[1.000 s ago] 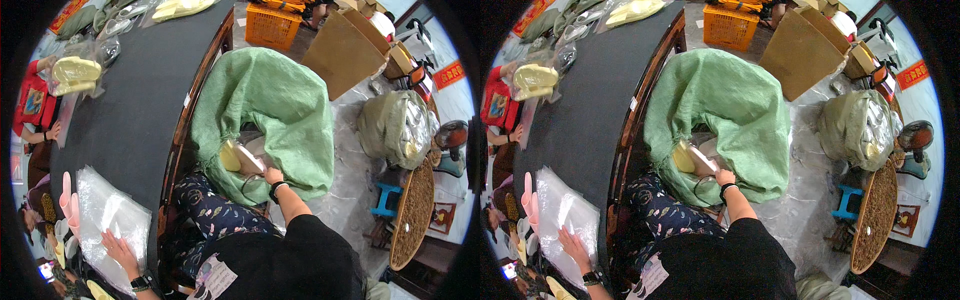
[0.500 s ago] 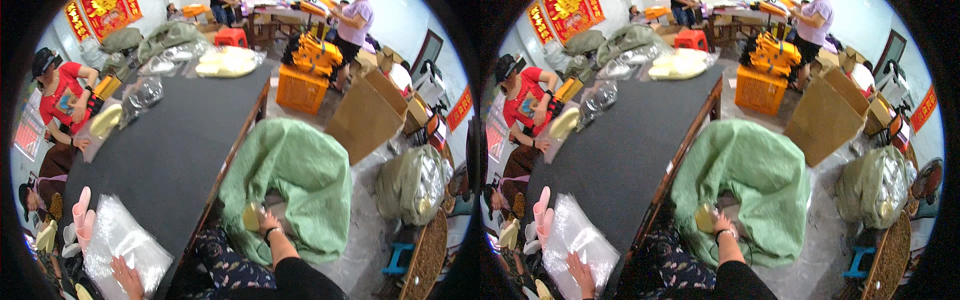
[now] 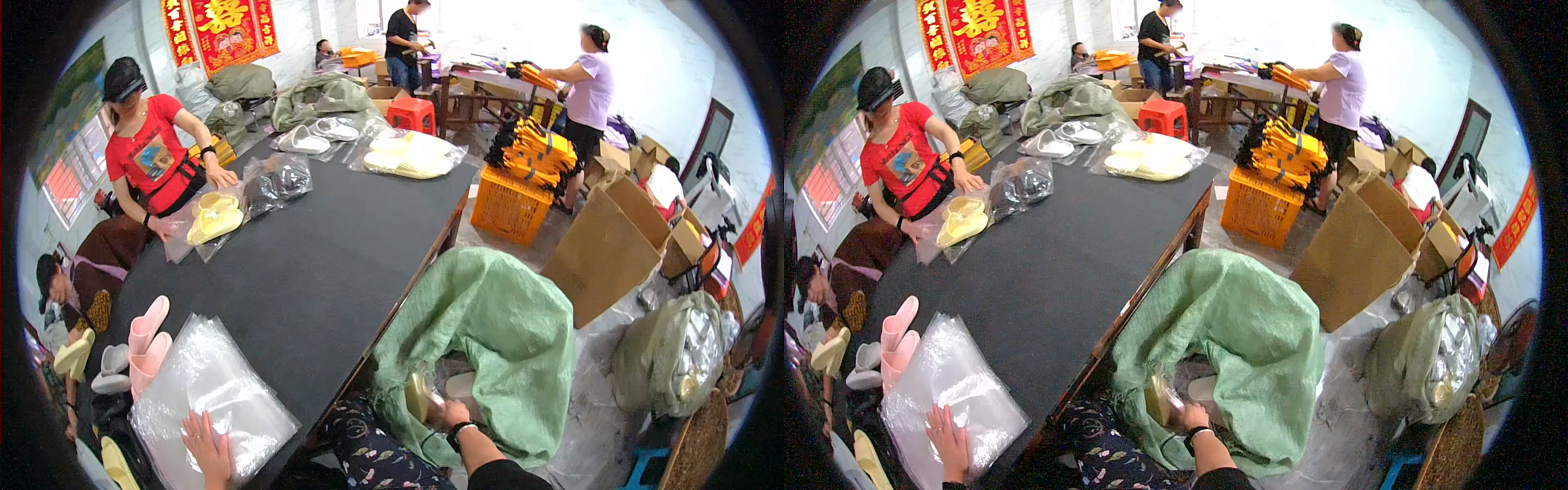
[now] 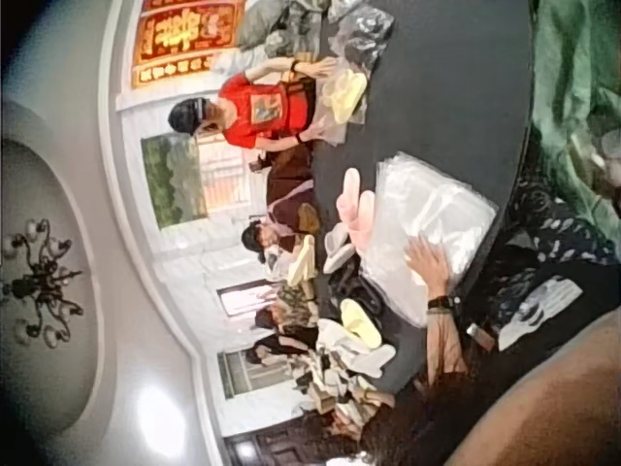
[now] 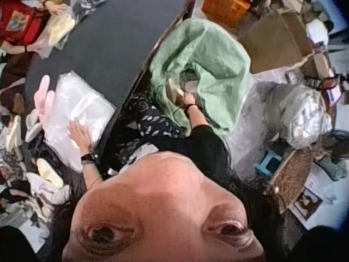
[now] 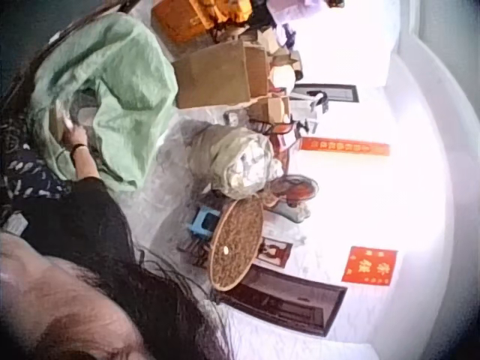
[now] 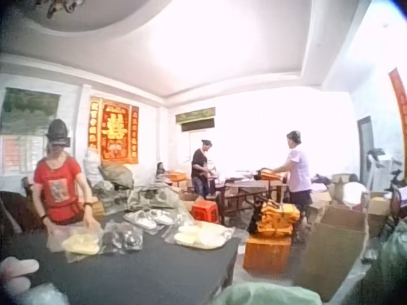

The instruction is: The recorder picks up pairs of slippers/slides, places them into plastic bags, and organizes the packed units in a manufacturing workshop.

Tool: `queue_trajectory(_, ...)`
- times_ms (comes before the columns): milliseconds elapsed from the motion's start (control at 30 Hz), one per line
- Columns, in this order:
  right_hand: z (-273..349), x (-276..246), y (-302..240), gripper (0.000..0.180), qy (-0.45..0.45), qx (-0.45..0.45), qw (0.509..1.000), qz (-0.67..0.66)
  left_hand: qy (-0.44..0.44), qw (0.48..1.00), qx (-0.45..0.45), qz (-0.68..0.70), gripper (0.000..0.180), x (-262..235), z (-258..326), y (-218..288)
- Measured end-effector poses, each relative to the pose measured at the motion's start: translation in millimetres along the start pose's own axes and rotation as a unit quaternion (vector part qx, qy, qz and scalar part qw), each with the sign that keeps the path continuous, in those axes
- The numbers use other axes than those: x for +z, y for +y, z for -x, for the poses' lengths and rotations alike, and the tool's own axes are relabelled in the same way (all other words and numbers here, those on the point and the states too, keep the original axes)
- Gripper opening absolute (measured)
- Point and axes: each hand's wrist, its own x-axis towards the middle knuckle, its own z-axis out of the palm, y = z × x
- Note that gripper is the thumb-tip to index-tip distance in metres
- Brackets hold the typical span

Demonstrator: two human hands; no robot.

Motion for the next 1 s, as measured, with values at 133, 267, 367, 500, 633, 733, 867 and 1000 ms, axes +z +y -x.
queue_trajectory(133, 25, -22, 19, 0.033, 0.077, -0.110, 0.990, -0.045, -0.005, 0.999, -0.024, 0.031, 0.067, -13, 3, 9)
queue_trajectory(267, 50, -73, 23, 0.032, 0.113, -0.091, 0.986, -0.085, -0.003, 0.999, -0.018, 0.047, 0.068, -15, 3, 12)
queue_trajectory(367, 63, -123, 17, 0.035, 0.149, -0.137, 0.977, -0.072, -0.005, 0.997, -0.030, 0.069, 0.068, -24, 5, 12)
queue_trajectory(500, 92, -202, -5, 0.029, 0.190, -0.136, 0.970, -0.067, 0.028, 0.992, -0.007, 0.123, 0.063, -16, 4, 0)
queue_trajectory(633, 122, -271, -31, 0.024, 0.299, -0.217, 0.925, -0.084, 0.074, 0.972, 0.008, 0.221, 0.054, -16, 4, -19)
queue_trajectory(733, 147, -313, -65, 0.023, 0.331, -0.237, 0.906, -0.118, 0.047, 0.965, 0.004, 0.259, 0.045, -28, 4, -27)
queue_trajectory(867, 185, -365, -106, 0.031, 0.346, -0.280, 0.886, -0.133, 0.131, 0.979, 0.080, 0.131, 0.041, -78, 17, -5)
queue_trajectory(1000, 219, -406, -152, 0.028, 0.313, -0.285, 0.897, -0.123, 0.153, 0.977, 0.068, 0.130, 0.041, -93, 34, -8)
